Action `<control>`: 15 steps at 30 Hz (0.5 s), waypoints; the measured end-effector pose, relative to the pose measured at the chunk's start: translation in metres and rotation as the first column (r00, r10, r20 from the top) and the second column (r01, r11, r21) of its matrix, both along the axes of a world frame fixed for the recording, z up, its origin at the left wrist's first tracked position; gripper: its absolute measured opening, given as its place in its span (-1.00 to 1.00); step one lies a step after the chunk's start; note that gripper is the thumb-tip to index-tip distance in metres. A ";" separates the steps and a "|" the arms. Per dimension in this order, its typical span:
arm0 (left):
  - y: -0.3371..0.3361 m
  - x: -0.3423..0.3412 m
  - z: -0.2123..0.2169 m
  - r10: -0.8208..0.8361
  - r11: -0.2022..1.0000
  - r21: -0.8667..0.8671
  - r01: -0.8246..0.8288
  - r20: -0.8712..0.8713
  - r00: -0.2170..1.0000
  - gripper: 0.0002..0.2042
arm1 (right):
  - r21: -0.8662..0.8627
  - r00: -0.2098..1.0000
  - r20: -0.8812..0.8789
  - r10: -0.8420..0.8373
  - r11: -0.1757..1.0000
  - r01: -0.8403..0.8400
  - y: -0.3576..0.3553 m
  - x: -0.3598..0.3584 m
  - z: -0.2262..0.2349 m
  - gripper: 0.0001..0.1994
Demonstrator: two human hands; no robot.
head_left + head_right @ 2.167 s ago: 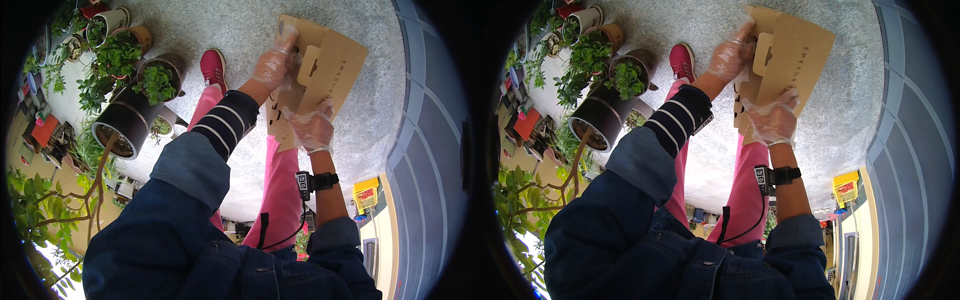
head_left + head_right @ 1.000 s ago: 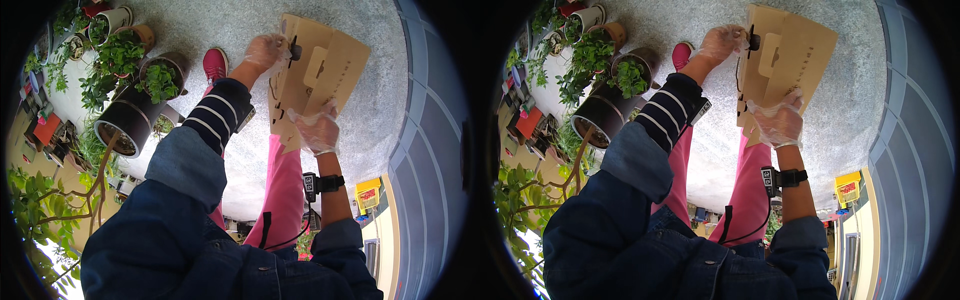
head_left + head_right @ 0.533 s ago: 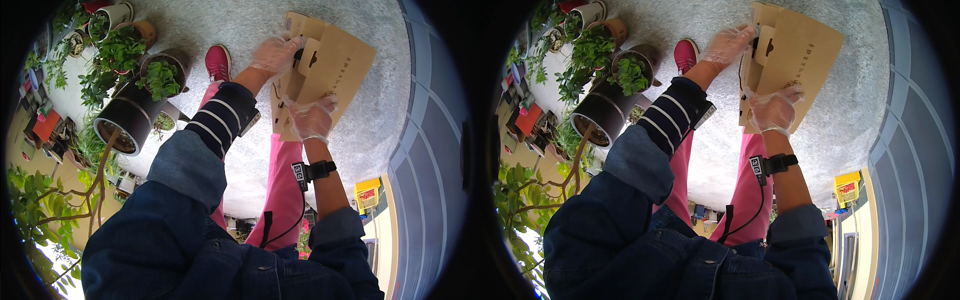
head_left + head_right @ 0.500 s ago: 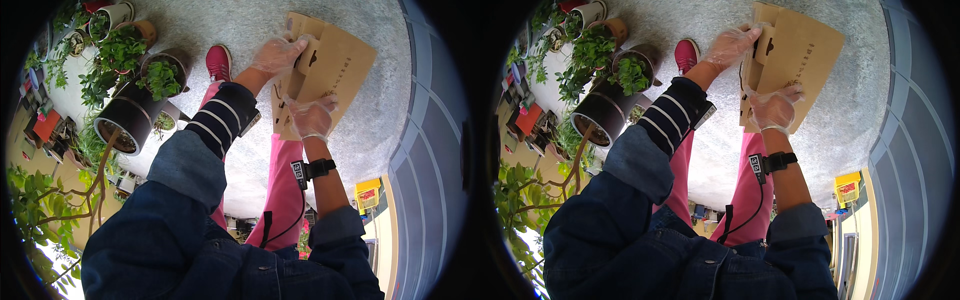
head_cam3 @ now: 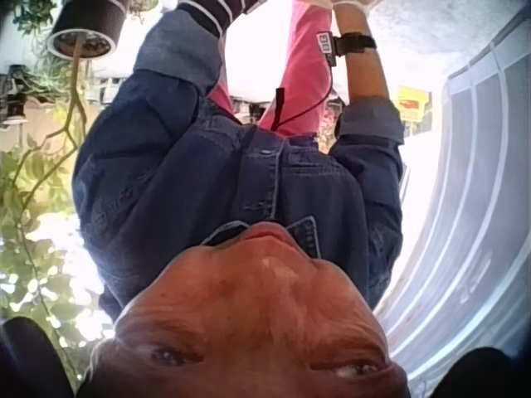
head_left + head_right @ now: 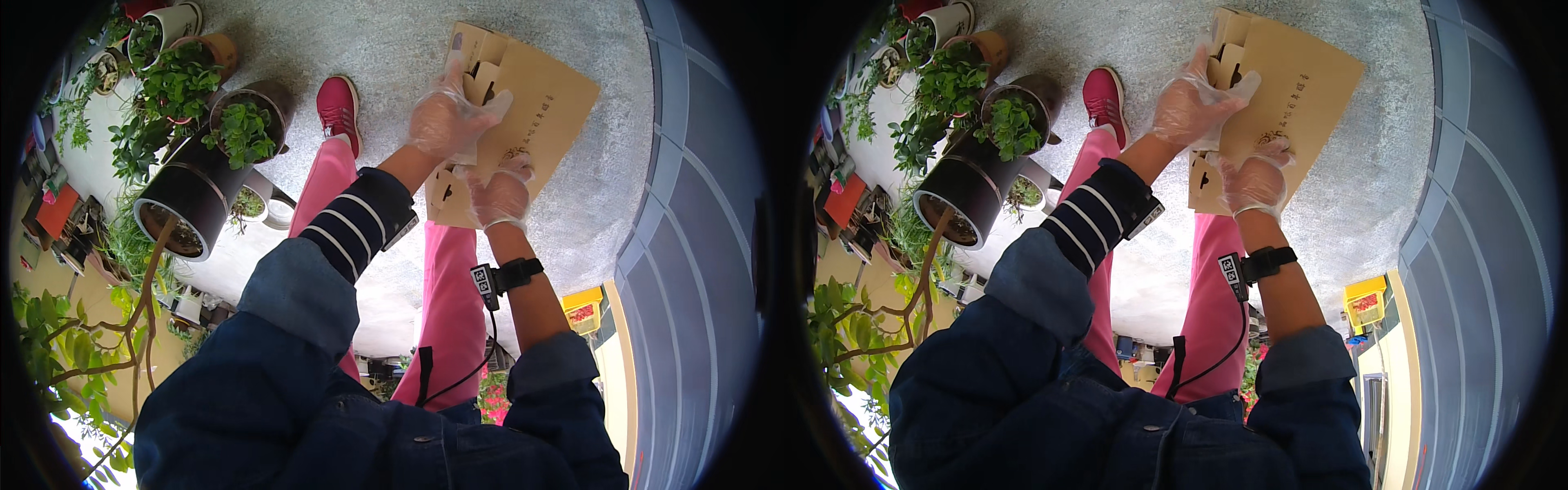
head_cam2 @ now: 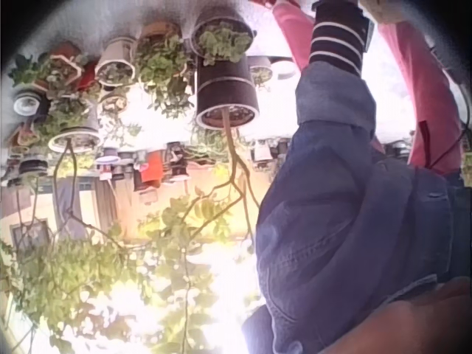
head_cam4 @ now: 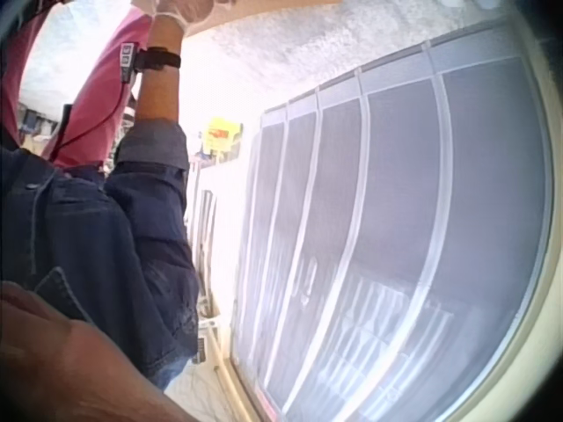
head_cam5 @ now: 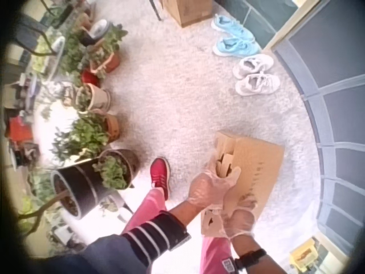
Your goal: The person folds a cardboard box, walks through a doorway, sweeps a patio with a broom, then picks up and stacks red boxes into a larger cardboard box. The person wears gloves throughout and handles multiple boxes and a broom.
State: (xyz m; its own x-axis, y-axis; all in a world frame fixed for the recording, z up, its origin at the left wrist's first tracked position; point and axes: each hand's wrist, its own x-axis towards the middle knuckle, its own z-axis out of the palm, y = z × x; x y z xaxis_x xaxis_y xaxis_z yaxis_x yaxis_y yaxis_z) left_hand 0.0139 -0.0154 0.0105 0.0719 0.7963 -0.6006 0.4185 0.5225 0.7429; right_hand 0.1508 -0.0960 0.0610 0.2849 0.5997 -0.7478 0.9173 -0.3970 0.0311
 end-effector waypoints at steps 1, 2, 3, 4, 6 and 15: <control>0.002 0.008 0.005 0.025 0.999 -0.029 -0.028 -0.096 0.995 -0.13 | 0.027 0.999 0.021 -0.033 0.999 0.033 -0.003 -0.002 0.000 0.09; 0.006 0.012 0.008 0.056 0.997 -0.053 -0.059 -0.068 0.996 -0.16 | 0.069 0.997 0.025 -0.067 0.995 0.065 -0.007 -0.004 -0.001 0.06; 0.008 0.013 0.011 0.087 0.993 -0.081 -0.090 -0.045 0.995 -0.19 | 0.049 0.992 -0.001 -0.125 0.991 0.125 -0.007 0.003 -0.001 0.06; 0.010 0.013 0.012 0.117 0.987 -0.111 -0.119 -0.028 0.993 -0.21 | 0.079 0.990 0.061 -0.128 0.989 0.123 -0.008 0.008 -0.002 0.07; 0.013 0.016 0.011 0.046 0.980 -0.191 -0.065 -0.101 0.994 -0.24 | 0.211 0.987 0.104 -0.122 0.972 0.098 -0.008 0.030 -0.002 0.09; 0.007 0.021 -0.008 -0.467 0.878 -0.081 0.472 -0.356 0.809 -0.28 | 0.036 0.863 -0.239 -0.446 0.884 0.467 0.011 0.095 -0.023 0.07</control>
State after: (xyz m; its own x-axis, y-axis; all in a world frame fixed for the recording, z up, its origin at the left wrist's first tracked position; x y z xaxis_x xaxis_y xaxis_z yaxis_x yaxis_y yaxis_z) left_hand 0.0347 -0.0082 0.0029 0.2233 0.7271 -0.6492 0.8453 0.1872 0.5005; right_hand 0.2453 -0.0846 0.0378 0.3797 0.5099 -0.7719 0.6120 -0.7642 -0.2037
